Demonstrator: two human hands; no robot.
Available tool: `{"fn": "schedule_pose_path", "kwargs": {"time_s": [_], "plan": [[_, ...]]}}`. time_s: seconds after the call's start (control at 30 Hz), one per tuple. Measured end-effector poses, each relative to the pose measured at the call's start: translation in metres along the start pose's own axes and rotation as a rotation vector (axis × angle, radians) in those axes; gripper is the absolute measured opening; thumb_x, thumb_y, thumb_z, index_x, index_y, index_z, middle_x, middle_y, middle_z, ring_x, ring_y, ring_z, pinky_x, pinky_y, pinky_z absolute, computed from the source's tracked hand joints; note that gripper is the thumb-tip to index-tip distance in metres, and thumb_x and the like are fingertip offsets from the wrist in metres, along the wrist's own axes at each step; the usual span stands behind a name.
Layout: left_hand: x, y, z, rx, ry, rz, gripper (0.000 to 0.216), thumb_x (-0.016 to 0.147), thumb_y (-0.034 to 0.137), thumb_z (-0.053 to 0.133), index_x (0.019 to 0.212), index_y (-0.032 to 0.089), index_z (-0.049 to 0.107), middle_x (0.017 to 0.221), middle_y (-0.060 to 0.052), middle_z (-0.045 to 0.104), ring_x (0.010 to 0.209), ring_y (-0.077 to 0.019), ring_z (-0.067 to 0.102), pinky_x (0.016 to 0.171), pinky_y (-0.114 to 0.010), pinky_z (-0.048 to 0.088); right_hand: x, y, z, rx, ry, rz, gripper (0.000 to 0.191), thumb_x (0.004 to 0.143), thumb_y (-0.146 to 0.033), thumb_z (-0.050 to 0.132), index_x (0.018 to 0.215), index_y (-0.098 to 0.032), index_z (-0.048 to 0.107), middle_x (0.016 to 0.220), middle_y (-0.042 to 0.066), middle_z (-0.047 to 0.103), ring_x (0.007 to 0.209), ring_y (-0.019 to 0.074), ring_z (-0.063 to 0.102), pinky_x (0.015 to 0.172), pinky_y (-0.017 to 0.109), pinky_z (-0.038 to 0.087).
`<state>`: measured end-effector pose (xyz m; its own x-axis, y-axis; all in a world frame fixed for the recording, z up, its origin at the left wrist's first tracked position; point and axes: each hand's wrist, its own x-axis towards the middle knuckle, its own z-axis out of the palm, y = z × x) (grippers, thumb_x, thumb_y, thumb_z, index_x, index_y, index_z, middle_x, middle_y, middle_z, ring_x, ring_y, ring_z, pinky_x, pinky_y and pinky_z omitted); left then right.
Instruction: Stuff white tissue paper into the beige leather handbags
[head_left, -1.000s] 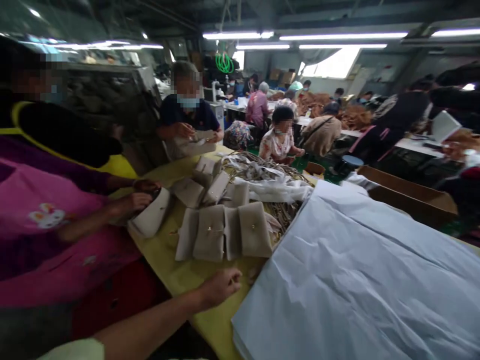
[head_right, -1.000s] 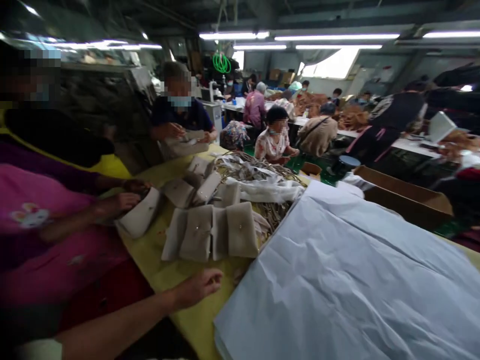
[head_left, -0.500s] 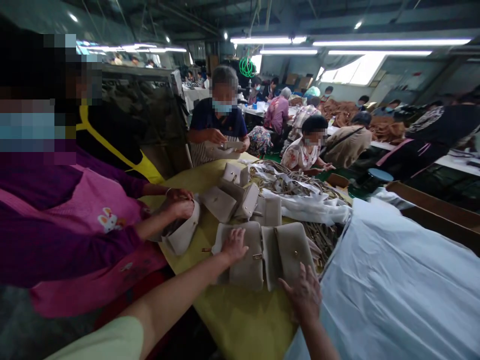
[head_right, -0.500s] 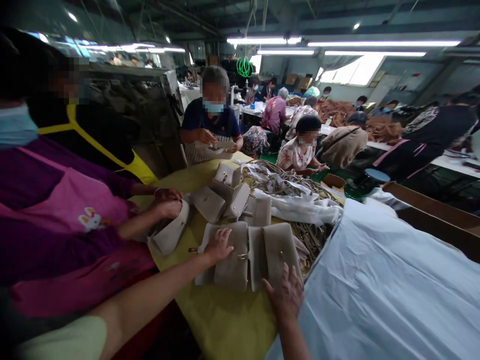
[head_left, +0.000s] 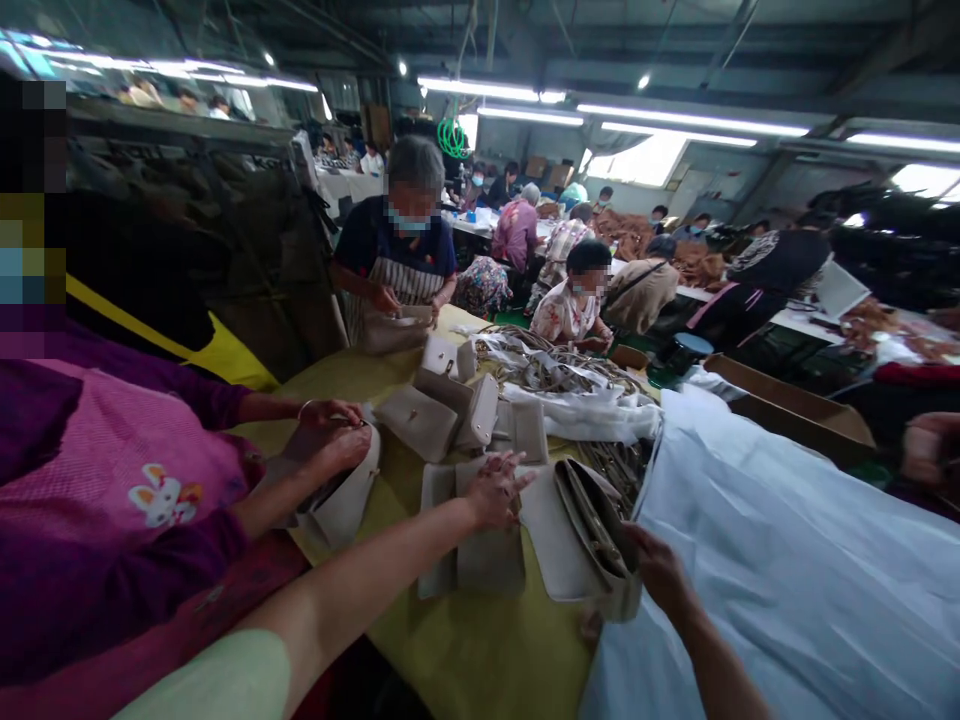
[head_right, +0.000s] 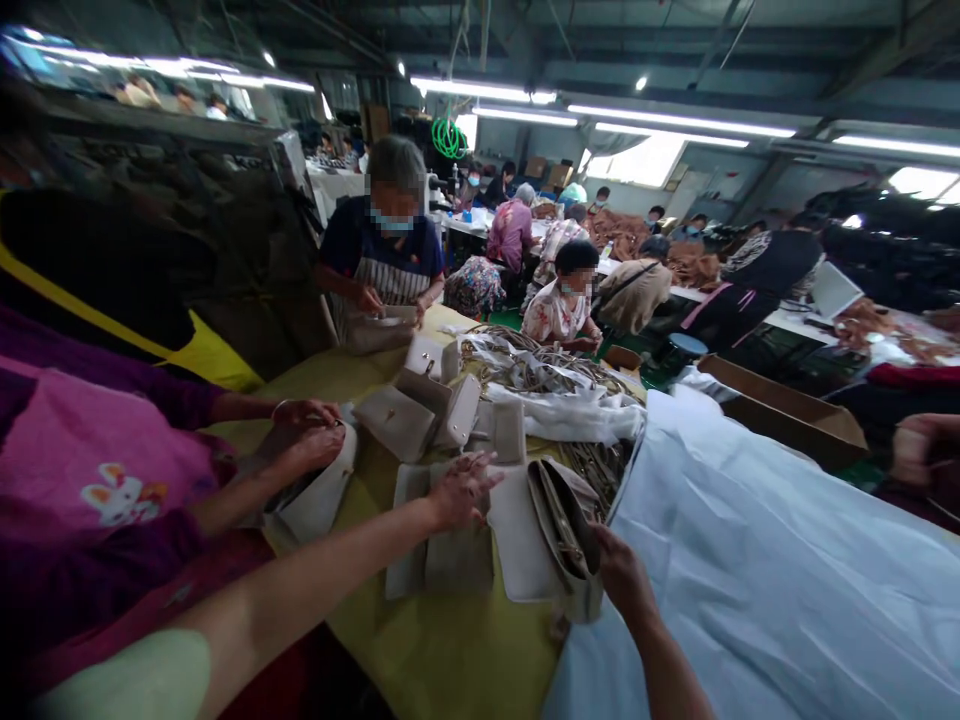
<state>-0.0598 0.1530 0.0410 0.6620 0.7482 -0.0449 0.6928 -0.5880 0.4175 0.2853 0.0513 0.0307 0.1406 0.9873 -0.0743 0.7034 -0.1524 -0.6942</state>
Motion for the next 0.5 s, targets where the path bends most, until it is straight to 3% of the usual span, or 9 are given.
{"fn": "schedule_pose_path", "kwargs": {"time_s": [0.13,0.23,0.33,0.43,0.5], "plan": [[-0.028,0.013,-0.009,-0.027,-0.03,0.344,0.083,0.08,0.02,0.078,0.156,0.036,0.048,0.175,-0.004,0.024,0.162,-0.0343,0.017,0.134,-0.056,0.007,-0.05,-0.015,-0.024,0.247,-0.081,0.071,0.043,0.083,-0.048,0.058,0.101,-0.017,0.081,0.094,0.008,0.082,0.088,0.0269,0.073,0.082,0.037,0.057],[-0.051,0.03,-0.022,-0.118,-0.122,0.529,0.053,0.092,0.02,0.064,0.143,0.035,0.063,0.164,-0.004,0.047,0.158,-0.0291,0.032,0.134,-0.053,0.011,-0.088,-0.025,-0.022,0.437,-0.125,0.14,0.037,0.077,-0.045,0.064,0.094,-0.016,0.081,0.09,0.007,0.081,0.085,0.0247,0.071,0.079,0.036,0.055],[-0.081,0.049,-0.027,-0.131,-0.193,0.594,0.035,0.104,0.022,0.045,0.124,0.028,0.073,0.135,-0.009,0.072,0.136,-0.026,0.059,0.129,-0.051,0.03,-0.115,-0.027,0.003,0.607,-0.181,0.219,0.031,0.072,-0.041,0.065,0.086,-0.018,0.08,0.082,0.004,0.078,0.077,0.0212,0.067,0.074,0.033,0.051],[-0.121,0.06,-0.011,-0.018,-0.236,0.574,0.032,0.103,0.022,0.043,0.109,0.021,0.074,0.109,-0.014,0.078,0.108,-0.0274,0.07,0.102,-0.044,0.054,-0.13,-0.021,0.048,0.62,-0.23,0.246,0.029,0.07,-0.04,0.06,0.082,-0.02,0.078,0.077,0.002,0.075,0.074,0.0203,0.063,0.073,0.033,0.049],[-0.149,0.062,0.006,0.019,-0.301,0.498,0.024,0.098,0.02,0.05,0.097,0.02,0.073,0.101,-0.012,0.078,0.099,-0.0278,0.071,0.088,-0.039,0.058,-0.135,-0.017,0.081,0.523,-0.255,0.232,0.026,0.068,-0.038,0.054,0.074,-0.022,0.074,0.073,0.002,0.072,0.074,0.0207,0.061,0.073,0.033,0.049]]}}
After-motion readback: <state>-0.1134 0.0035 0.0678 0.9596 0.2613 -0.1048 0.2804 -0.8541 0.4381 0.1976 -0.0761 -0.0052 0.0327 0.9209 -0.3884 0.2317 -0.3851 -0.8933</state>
